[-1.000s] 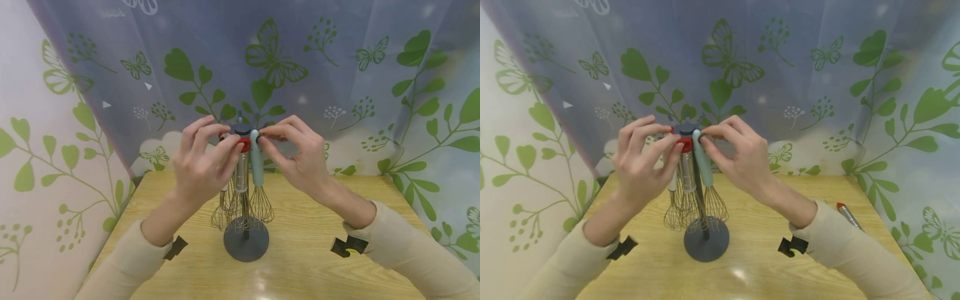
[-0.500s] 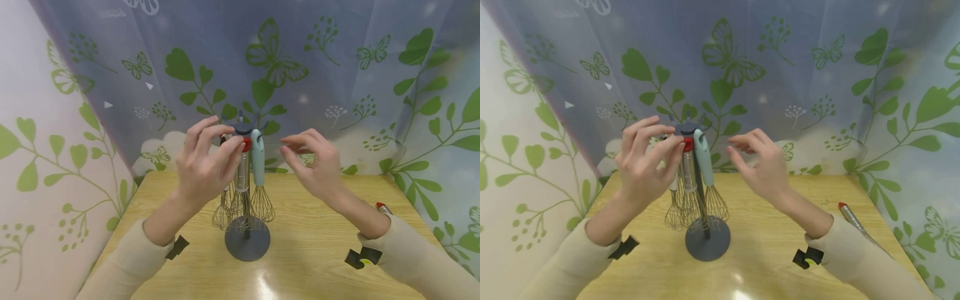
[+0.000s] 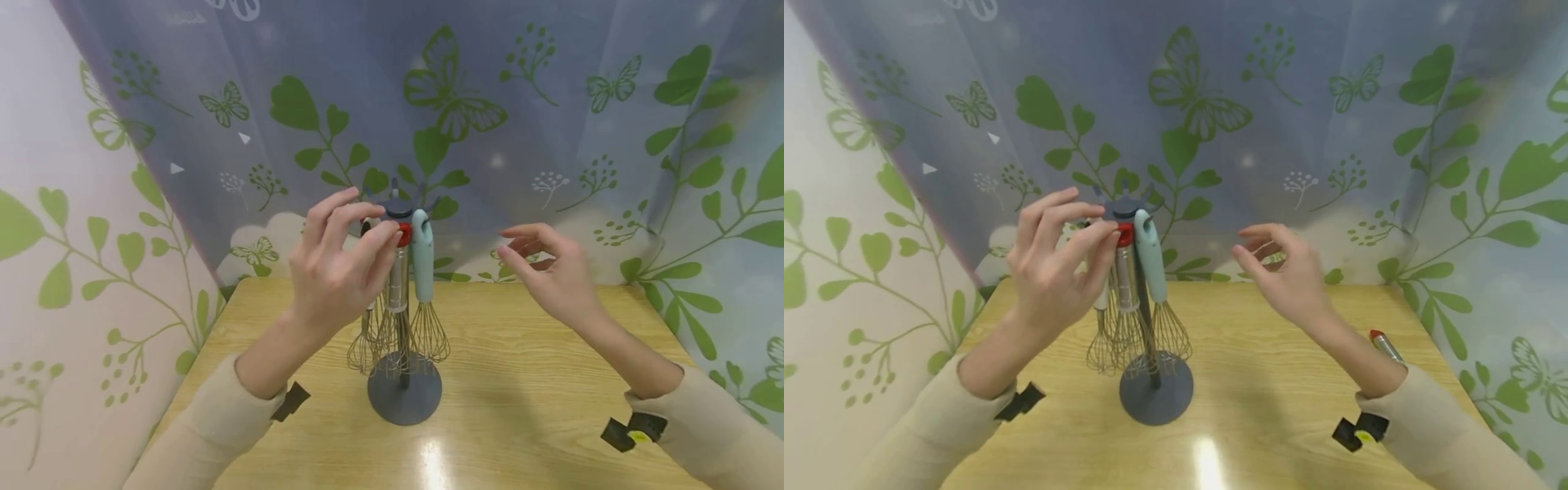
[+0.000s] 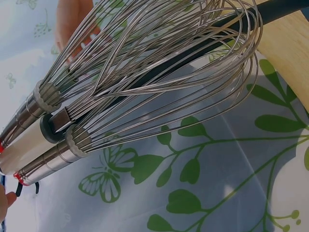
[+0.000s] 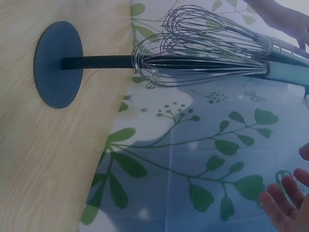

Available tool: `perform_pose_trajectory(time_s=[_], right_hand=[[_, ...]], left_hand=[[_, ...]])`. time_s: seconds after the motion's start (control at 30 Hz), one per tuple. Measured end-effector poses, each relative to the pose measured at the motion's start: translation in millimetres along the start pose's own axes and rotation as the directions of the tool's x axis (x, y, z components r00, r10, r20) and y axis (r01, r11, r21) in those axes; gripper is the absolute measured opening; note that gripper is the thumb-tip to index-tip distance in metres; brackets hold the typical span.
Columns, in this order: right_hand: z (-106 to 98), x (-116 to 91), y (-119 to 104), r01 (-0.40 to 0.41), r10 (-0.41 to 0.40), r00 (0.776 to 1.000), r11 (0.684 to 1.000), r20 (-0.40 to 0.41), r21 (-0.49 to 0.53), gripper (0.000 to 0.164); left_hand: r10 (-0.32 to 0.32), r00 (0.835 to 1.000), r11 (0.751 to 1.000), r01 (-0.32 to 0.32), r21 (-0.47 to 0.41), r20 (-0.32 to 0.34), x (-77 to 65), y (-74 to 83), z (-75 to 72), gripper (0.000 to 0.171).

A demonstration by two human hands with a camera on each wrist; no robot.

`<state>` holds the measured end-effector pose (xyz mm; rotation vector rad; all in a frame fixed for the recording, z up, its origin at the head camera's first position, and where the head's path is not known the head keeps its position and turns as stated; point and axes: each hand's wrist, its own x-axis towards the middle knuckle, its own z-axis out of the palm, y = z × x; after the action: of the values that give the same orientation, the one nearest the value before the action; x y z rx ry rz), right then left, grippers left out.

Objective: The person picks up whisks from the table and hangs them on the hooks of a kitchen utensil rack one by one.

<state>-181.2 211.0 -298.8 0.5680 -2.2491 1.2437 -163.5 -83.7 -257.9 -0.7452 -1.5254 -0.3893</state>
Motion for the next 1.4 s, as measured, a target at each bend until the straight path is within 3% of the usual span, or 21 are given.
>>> perform_pose_trajectory(time_s=[0.17,0.33,0.53,0.83,1.07,1.27,1.4], right_hand=[[-15.8,-2.8,15.6,-0.108,0.111,0.99,0.993,0.083,-0.04,0.027],[-31.1,-7.9,33.0,-0.193,0.199,0.966,0.98,0.166,-0.055,0.032],[-50.8,-15.8,46.7,-0.349,0.349,0.905,0.936,0.244,-0.046,0.042],[-71.9,-24.2,66.3,-0.466,0.469,0.809,0.879,0.355,-0.101,0.053],[-82.2,-30.7,82.6,-0.501,0.516,0.755,0.852,0.404,-0.153,0.061],[-92.5,-36.8,100.3,-0.522,0.551,0.696,0.829,0.462,-0.201,0.066],[-99.6,-39.5,110.6,-0.526,0.56,0.672,0.822,0.484,-0.219,0.066]], left_hand=[[-0.001,1.0,1.0,0.001,0.004,-0.009,0.0,0.5,0.8,0.007],[0.0,1.0,1.0,0.0,0.007,-0.018,0.0,0.6,1.4,0.006],[0.001,1.0,1.0,-0.001,0.003,-0.027,0.2,0.6,2.4,0.006],[0.004,1.0,1.0,-0.004,0.004,-0.03,0.3,0.6,2.0,0.007],[0.005,1.0,1.0,-0.005,0.001,-0.03,0.3,0.3,1.8,0.007],[0.005,1.0,1.0,-0.005,-0.003,-0.022,0.2,0.2,0.7,0.007],[0.006,1.0,1.0,-0.006,-0.003,-0.018,-0.1,0.3,0.5,0.008]])
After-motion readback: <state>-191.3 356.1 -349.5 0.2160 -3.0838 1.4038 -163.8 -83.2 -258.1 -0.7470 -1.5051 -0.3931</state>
